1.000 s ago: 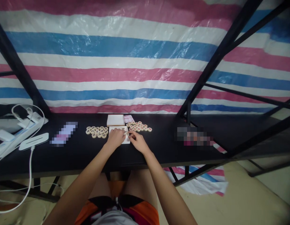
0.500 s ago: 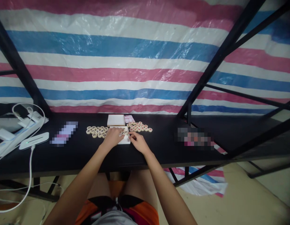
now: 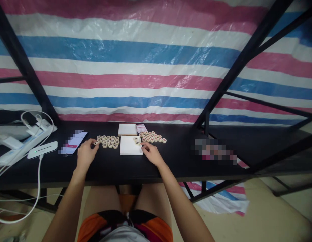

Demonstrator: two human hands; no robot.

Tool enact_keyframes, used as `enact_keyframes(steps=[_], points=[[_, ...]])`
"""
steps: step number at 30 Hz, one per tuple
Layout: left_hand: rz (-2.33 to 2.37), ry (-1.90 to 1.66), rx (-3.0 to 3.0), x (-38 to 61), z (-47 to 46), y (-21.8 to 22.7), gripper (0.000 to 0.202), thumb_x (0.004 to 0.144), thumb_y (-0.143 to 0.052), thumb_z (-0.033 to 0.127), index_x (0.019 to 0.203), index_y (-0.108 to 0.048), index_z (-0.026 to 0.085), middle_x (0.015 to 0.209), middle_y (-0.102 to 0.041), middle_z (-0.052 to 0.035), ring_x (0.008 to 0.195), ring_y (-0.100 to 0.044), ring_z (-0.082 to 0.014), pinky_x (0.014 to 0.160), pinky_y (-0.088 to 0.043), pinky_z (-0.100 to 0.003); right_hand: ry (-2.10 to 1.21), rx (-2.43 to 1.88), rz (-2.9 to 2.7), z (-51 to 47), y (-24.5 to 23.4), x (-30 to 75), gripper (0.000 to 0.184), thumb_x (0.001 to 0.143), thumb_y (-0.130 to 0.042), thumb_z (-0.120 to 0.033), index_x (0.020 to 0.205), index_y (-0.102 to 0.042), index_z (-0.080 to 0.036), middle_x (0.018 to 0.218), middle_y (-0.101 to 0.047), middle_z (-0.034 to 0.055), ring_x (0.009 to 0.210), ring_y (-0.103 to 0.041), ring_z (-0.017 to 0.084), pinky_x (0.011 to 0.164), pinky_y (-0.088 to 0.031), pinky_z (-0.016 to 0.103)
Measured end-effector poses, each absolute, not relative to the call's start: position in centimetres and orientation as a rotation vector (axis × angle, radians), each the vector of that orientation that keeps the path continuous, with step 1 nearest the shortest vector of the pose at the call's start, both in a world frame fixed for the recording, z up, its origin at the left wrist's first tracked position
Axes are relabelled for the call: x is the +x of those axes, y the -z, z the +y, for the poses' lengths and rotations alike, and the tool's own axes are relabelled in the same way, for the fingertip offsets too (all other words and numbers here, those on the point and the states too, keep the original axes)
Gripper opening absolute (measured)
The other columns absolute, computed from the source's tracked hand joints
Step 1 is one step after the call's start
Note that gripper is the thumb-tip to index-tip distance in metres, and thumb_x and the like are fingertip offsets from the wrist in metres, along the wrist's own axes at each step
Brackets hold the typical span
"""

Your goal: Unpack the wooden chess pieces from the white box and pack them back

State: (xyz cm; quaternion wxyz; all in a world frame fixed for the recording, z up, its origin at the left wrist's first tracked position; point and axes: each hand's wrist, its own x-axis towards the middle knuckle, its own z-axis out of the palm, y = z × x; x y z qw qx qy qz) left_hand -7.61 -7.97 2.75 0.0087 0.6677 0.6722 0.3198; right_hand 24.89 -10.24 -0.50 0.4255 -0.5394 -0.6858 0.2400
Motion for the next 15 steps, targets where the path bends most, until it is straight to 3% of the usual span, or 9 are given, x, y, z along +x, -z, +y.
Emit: enact_keyframes(steps=[15], points=[[2.128, -0.683, 2.175, -7.23, -8.15, -1.75, 0.026, 0.085, -0.047, 0.036, 0.100, -0.062, 0.021, 0.102, -0.066, -0.0081, 0.099, -0.057, -0.0270, 0.084, -0.043, -0.035, -0.612, -1.375, -1.708, -10.42, 0.11, 24.81, 0.030, 0.080, -0.048, -0.032, 0.100, -0.064, -0.018, 0.074, -0.064, 0.0008, 0.066, -0.056, 0.014, 0.070, -0.044, 0.027]])
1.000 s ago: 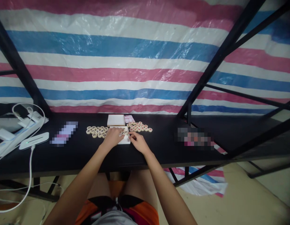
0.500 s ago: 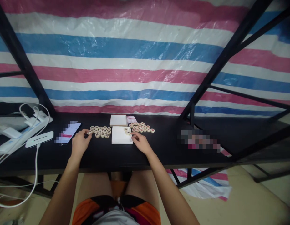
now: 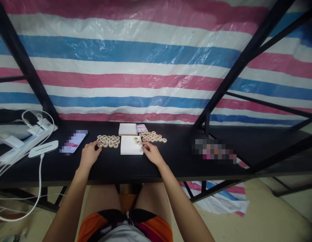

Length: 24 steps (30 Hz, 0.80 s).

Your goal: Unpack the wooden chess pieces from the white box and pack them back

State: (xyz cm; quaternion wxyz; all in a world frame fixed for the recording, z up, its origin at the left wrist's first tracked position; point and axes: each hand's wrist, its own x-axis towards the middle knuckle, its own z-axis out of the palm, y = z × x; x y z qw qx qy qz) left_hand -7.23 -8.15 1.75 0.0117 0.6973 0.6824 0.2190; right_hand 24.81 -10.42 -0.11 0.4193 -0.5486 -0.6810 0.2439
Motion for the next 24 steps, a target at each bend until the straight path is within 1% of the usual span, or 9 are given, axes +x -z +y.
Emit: enact_keyframes(steps=[7, 13, 19, 24], points=[[2.082, -0.706, 2.217, -7.20, -8.12, -1.61, 0.027, 0.085, -0.047, 0.037, 0.099, -0.064, 0.021, 0.100, -0.066, -0.0077, 0.096, -0.057, -0.0263, 0.084, -0.044, -0.035, -0.606, -1.352, -1.709, -10.22, 0.47, 24.89, 0.030, 0.080, -0.048, -0.032, 0.101, -0.064, -0.018, 0.073, -0.063, 0.0006, 0.067, -0.056, 0.015, 0.071, -0.044, 0.027], [2.089, -0.706, 2.221, -7.26, -8.19, -1.59, 0.030, 0.086, -0.045, 0.037, 0.104, -0.064, 0.022, 0.105, -0.065, -0.0078, 0.098, -0.057, -0.0265, 0.084, -0.044, -0.035, -0.593, -1.370, -1.717, -10.28, 0.36, 24.88, 0.029, 0.080, -0.048, -0.031, 0.101, -0.064, -0.018, 0.074, -0.064, 0.0007, 0.068, -0.056, 0.015, 0.072, -0.043, 0.027], [2.110, -0.646, 2.224, -7.02, -8.42, -1.90, 0.031, 0.086, -0.045, 0.033, 0.107, -0.064, 0.021, 0.105, -0.064, -0.0089, 0.097, -0.057, -0.0275, 0.082, -0.045, -0.036, -0.596, -1.373, -1.713, -10.42, 0.10, 24.77, 0.030, 0.080, -0.048, -0.031, 0.100, -0.065, -0.018, 0.073, -0.063, 0.0003, 0.067, -0.057, 0.015, 0.072, -0.043, 0.027], [2.105, -0.668, 2.219, -7.33, -8.35, -1.83, 0.033, 0.085, -0.046, 0.031, 0.111, -0.062, 0.019, 0.104, -0.063, -0.0093, 0.096, -0.057, -0.0274, 0.084, -0.044, -0.036, -0.612, -1.371, -1.701, -10.45, 0.12, 24.74, 0.029, 0.079, -0.048, -0.032, 0.100, -0.065, -0.018, 0.073, -0.063, 0.0004, 0.067, -0.056, 0.015, 0.071, -0.044, 0.027]])
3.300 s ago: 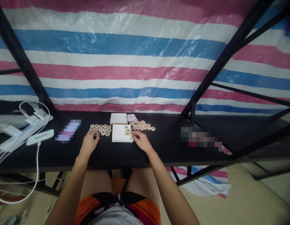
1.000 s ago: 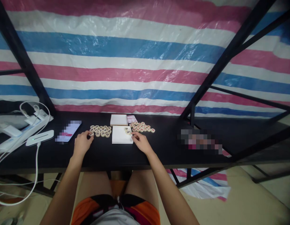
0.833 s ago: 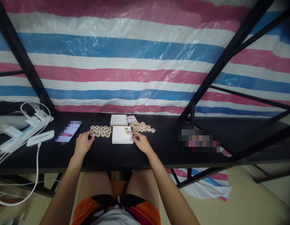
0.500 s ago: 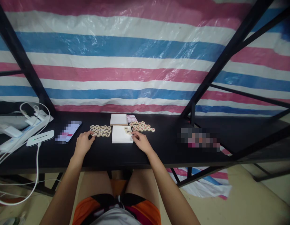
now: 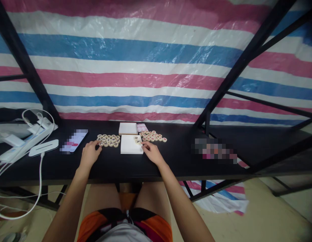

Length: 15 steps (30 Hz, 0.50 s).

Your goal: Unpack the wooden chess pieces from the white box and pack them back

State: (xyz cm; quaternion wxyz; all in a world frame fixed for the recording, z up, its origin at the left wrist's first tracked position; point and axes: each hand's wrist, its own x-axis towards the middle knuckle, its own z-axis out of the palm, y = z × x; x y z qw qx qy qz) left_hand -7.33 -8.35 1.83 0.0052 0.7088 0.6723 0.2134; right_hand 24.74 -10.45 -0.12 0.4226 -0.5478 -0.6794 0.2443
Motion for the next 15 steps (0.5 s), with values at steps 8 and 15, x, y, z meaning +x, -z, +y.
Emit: enact_keyframes(steps=[8, 15], points=[[1.823, -0.860, 2.450, -1.2, -9.0, -3.7, 0.027, 0.087, -0.044, 0.025, 0.103, -0.065, 0.018, 0.105, -0.064, -0.0098, 0.102, -0.056, -0.0249, 0.093, -0.042, -0.036, -0.599, -1.361, -1.720, -10.2, 0.5, 24.8, 0.030, 0.080, -0.048, -0.032, 0.103, -0.063, -0.020, 0.072, -0.063, -0.0003, 0.066, -0.056, 0.015, 0.071, -0.044, 0.027], [1.511, -0.364, 2.757, 7.7, -7.0, -4.4, 0.030, 0.086, -0.048, 0.023, 0.110, -0.064, 0.016, 0.105, -0.065, -0.0124, 0.102, -0.056, -0.0264, 0.088, -0.043, -0.037, -0.587, -1.349, -1.725, -10.0, 0.7, 25.0, 0.030, 0.080, -0.049, -0.030, 0.106, -0.060, -0.020, 0.073, -0.062, -0.0011, 0.066, -0.056, 0.014, 0.072, -0.044, 0.027]])
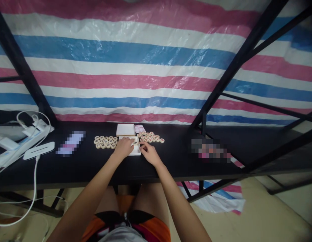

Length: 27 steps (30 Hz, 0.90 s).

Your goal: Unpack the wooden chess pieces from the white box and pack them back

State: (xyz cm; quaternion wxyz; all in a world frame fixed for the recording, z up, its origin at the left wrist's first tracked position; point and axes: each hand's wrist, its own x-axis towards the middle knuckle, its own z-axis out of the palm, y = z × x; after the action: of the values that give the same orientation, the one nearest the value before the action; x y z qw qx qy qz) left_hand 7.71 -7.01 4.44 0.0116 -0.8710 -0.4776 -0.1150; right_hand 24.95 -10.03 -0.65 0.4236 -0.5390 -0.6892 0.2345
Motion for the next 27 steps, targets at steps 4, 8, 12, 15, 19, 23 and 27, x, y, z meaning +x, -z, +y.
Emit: enact_keyframes(steps=[4, 8, 12, 15, 19, 23, 27], points=[[-1.471, 0.259, -2.708, 8.8, -6.5, -4.5, 0.027, 0.086, -0.047, 0.024, 0.105, -0.065, 0.016, 0.103, -0.065, -0.0150, 0.103, -0.057, -0.0284, 0.085, -0.043, -0.039, -0.597, -1.339, -1.725, -10.1, 0.5, 24.9, 0.028, 0.080, -0.049, -0.029, 0.104, -0.061, -0.020, 0.072, -0.063, -0.0012, 0.065, -0.056, 0.014, 0.071, -0.044, 0.026], [-1.499, 0.247, -2.690, 8.8, -6.4, -4.3, 0.025, 0.086, -0.050, 0.027, 0.104, -0.063, 0.016, 0.099, -0.067, -0.0145, 0.100, -0.058, -0.0276, 0.084, -0.043, -0.038, -0.602, -1.333, -1.718, -10.1, 0.4, 24.8, 0.026, 0.080, -0.049, -0.029, 0.101, -0.062, -0.019, 0.072, -0.063, -0.0009, 0.065, -0.056, 0.013, 0.070, -0.044, 0.025], [-1.499, 0.279, -2.722, 8.7, -6.3, -4.1, 0.020, 0.085, -0.047, 0.020, 0.091, -0.066, 0.018, 0.088, -0.068, -0.0101, 0.091, -0.061, -0.0238, 0.081, -0.043, -0.035, -0.597, -1.334, -1.718, -10.1, 0.5, 24.8, 0.027, 0.080, -0.049, -0.028, 0.102, -0.062, -0.020, 0.073, -0.064, -0.0008, 0.067, -0.057, 0.014, 0.072, -0.044, 0.026], [-1.523, 0.338, -2.708, 8.6, -6.2, -4.0, 0.021, 0.085, -0.046, 0.019, 0.091, -0.066, 0.018, 0.091, -0.068, -0.0094, 0.092, -0.061, -0.0236, 0.081, -0.044, -0.034, -0.595, -1.330, -1.724, -10.1, 0.5, 24.8, 0.027, 0.080, -0.048, -0.028, 0.102, -0.062, -0.020, 0.072, -0.064, -0.0011, 0.066, -0.057, 0.014, 0.071, -0.044, 0.025], [-1.447, 0.359, -2.764, 8.8, -6.2, -4.3, 0.025, 0.084, -0.050, 0.024, 0.103, -0.065, 0.019, 0.101, -0.066, -0.0102, 0.097, -0.060, -0.0244, 0.082, -0.044, -0.034, -0.595, -1.330, -1.723, -10.1, 0.5, 24.9, 0.027, 0.080, -0.048, -0.028, 0.101, -0.062, -0.019, 0.072, -0.064, -0.0011, 0.066, -0.057, 0.013, 0.072, -0.043, 0.025], [-1.449, 0.326, -2.758, 9.2, -6.3, -4.3, 0.024, 0.085, -0.049, 0.026, 0.101, -0.066, 0.018, 0.099, -0.066, -0.0120, 0.097, -0.060, -0.0257, 0.082, -0.044, -0.035, -0.594, -1.343, -1.728, -10.1, 0.5, 24.9, 0.026, 0.080, -0.048, -0.028, 0.101, -0.062, -0.020, 0.073, -0.064, -0.0011, 0.066, -0.057, 0.014, 0.071, -0.043, 0.025], [-1.499, 0.361, -2.738, 9.3, -6.1, -4.0, 0.021, 0.082, -0.052, 0.023, 0.098, -0.065, 0.017, 0.096, -0.067, -0.0119, 0.097, -0.060, -0.0263, 0.082, -0.044, -0.035, -0.597, -1.335, -1.722, -10.2, 0.3, 24.8, 0.027, 0.080, -0.048, -0.029, 0.101, -0.062, -0.019, 0.073, -0.064, -0.0005, 0.066, -0.056, 0.014, 0.071, -0.043, 0.025]])
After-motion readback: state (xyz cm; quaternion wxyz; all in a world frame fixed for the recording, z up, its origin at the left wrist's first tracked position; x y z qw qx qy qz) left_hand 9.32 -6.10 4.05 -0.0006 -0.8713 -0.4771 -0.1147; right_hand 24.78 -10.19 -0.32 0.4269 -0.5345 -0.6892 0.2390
